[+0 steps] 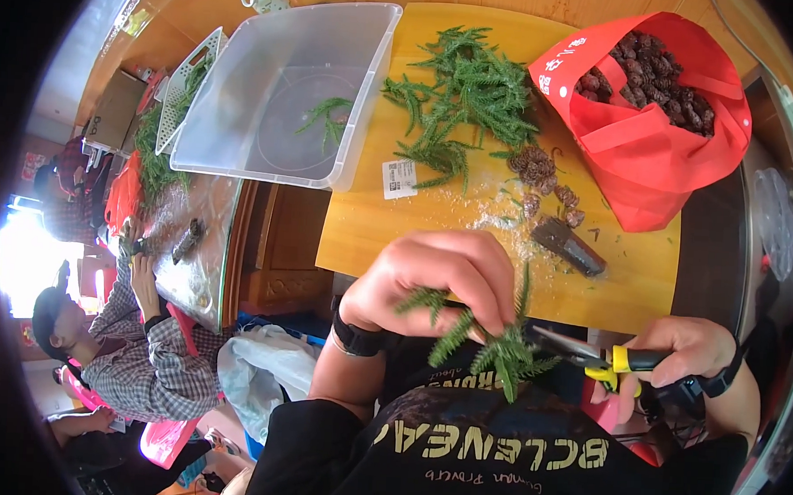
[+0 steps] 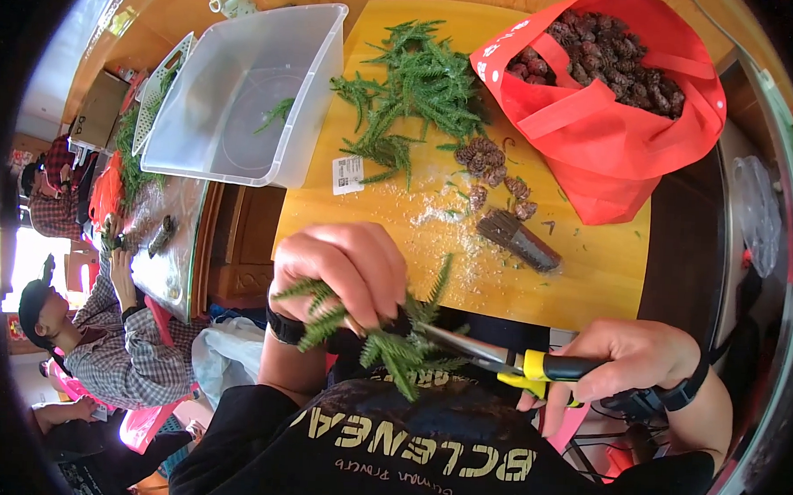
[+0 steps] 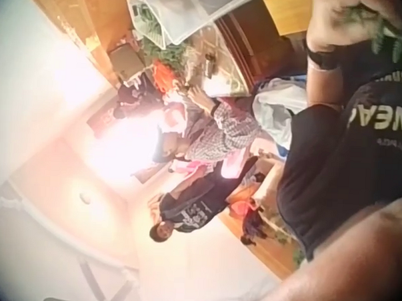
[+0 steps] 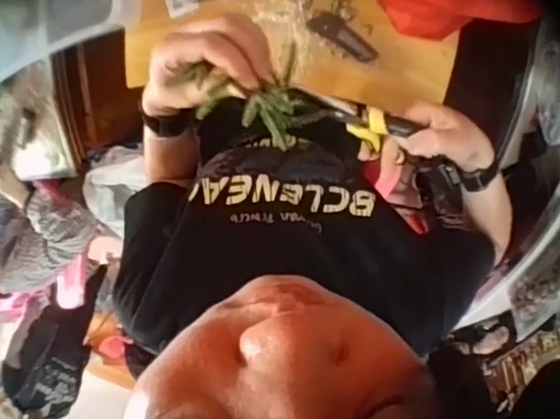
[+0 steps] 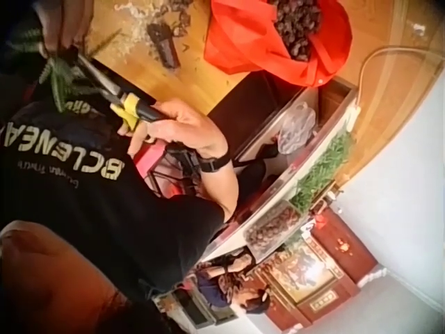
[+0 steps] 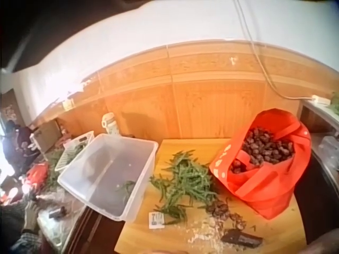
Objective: Trimming and cleaning green plant branches using scissors at a workstation.
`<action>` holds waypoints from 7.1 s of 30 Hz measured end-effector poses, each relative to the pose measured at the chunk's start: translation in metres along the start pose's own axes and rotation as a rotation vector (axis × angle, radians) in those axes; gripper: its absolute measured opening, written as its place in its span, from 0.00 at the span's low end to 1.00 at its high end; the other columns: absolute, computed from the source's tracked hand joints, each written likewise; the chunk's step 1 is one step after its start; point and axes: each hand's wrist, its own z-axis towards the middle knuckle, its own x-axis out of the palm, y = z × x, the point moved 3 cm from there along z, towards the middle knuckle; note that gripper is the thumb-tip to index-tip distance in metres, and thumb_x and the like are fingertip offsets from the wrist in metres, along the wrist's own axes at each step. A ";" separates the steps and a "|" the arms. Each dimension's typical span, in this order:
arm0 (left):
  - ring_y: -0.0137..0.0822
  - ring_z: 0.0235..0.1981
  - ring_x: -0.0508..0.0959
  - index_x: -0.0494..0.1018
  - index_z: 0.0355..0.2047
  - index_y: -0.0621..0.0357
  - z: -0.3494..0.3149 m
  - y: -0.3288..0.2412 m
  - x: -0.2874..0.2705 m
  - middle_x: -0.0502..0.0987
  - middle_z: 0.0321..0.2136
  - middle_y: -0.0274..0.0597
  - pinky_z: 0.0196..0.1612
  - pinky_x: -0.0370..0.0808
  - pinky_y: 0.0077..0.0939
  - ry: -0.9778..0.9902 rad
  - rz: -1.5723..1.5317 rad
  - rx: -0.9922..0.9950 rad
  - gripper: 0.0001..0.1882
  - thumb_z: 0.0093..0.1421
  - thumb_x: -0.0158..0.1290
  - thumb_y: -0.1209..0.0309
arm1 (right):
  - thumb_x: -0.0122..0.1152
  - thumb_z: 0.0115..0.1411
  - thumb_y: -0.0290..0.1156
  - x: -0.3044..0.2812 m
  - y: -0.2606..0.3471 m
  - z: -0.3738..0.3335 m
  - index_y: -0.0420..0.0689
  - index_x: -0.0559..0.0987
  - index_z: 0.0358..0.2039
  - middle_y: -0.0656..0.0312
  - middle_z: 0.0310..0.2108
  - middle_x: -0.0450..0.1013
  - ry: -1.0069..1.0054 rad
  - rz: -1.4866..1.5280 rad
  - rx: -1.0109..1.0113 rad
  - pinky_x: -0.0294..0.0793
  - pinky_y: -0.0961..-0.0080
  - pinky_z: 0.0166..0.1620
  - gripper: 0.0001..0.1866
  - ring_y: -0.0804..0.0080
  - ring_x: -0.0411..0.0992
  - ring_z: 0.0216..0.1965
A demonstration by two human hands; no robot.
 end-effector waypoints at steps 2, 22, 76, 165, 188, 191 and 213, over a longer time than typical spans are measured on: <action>0.39 0.27 0.73 0.73 0.20 0.63 -0.003 -0.001 -0.006 0.74 0.23 0.44 0.31 0.71 0.31 -0.201 0.085 -0.062 0.09 0.48 0.61 0.71 | 0.54 0.54 0.31 0.004 0.016 0.000 0.35 0.79 0.29 0.54 0.33 0.75 -0.215 -0.277 -0.023 0.66 0.71 0.47 0.11 0.61 0.70 0.45; 0.35 0.33 0.73 0.70 0.28 0.61 -0.004 0.019 0.010 0.72 0.29 0.44 0.37 0.71 0.27 -0.471 0.197 -0.162 0.06 0.49 0.56 0.78 | 0.69 0.32 0.28 0.019 0.047 0.027 0.38 0.73 0.18 0.57 0.28 0.71 -0.971 -1.777 -0.453 0.71 0.65 0.38 0.13 0.55 0.70 0.40; 0.37 0.30 0.73 0.72 0.25 0.64 -0.008 0.025 0.010 0.73 0.25 0.43 0.35 0.69 0.29 -0.357 0.223 -0.230 0.05 0.48 0.55 0.76 | 0.68 0.33 0.30 0.002 0.035 0.020 0.37 0.75 0.22 0.56 0.25 0.70 -0.834 -1.793 -0.511 0.72 0.66 0.36 0.15 0.53 0.70 0.37; 0.42 0.31 0.77 0.73 0.24 0.58 -0.007 0.012 0.010 0.78 0.28 0.43 0.35 0.74 0.30 -0.177 0.741 0.157 0.10 0.39 0.59 0.82 | 0.67 0.28 0.34 -0.004 0.032 0.004 0.35 0.74 0.19 0.55 0.28 0.72 -0.845 -2.022 -0.493 0.67 0.53 0.39 0.18 0.49 0.68 0.44; 0.42 0.31 0.77 0.73 0.27 0.63 -0.014 0.022 0.008 0.78 0.28 0.48 0.35 0.73 0.30 -0.220 0.557 0.032 0.13 0.41 0.64 0.76 | 0.67 0.31 0.34 -0.005 0.036 0.005 0.36 0.73 0.19 0.55 0.29 0.73 -0.834 -1.950 -0.483 0.67 0.56 0.40 0.16 0.50 0.67 0.45; 0.42 0.32 0.77 0.73 0.28 0.64 -0.020 0.029 0.010 0.77 0.27 0.50 0.35 0.74 0.31 -0.302 0.280 -0.085 0.13 0.43 0.64 0.74 | 0.67 0.33 0.34 -0.007 0.036 0.004 0.37 0.72 0.18 0.55 0.30 0.74 -0.825 -1.894 -0.465 0.67 0.56 0.40 0.16 0.49 0.67 0.45; 0.40 0.25 0.75 0.69 0.27 0.64 -0.031 0.054 0.017 0.75 0.22 0.51 0.28 0.69 0.29 -0.186 -0.528 -0.527 0.19 0.49 0.61 0.60 | 0.70 0.36 0.37 -0.015 0.044 0.015 0.39 0.72 0.15 0.58 0.22 0.68 -0.579 -1.743 -0.514 0.71 0.65 0.34 0.17 0.54 0.70 0.37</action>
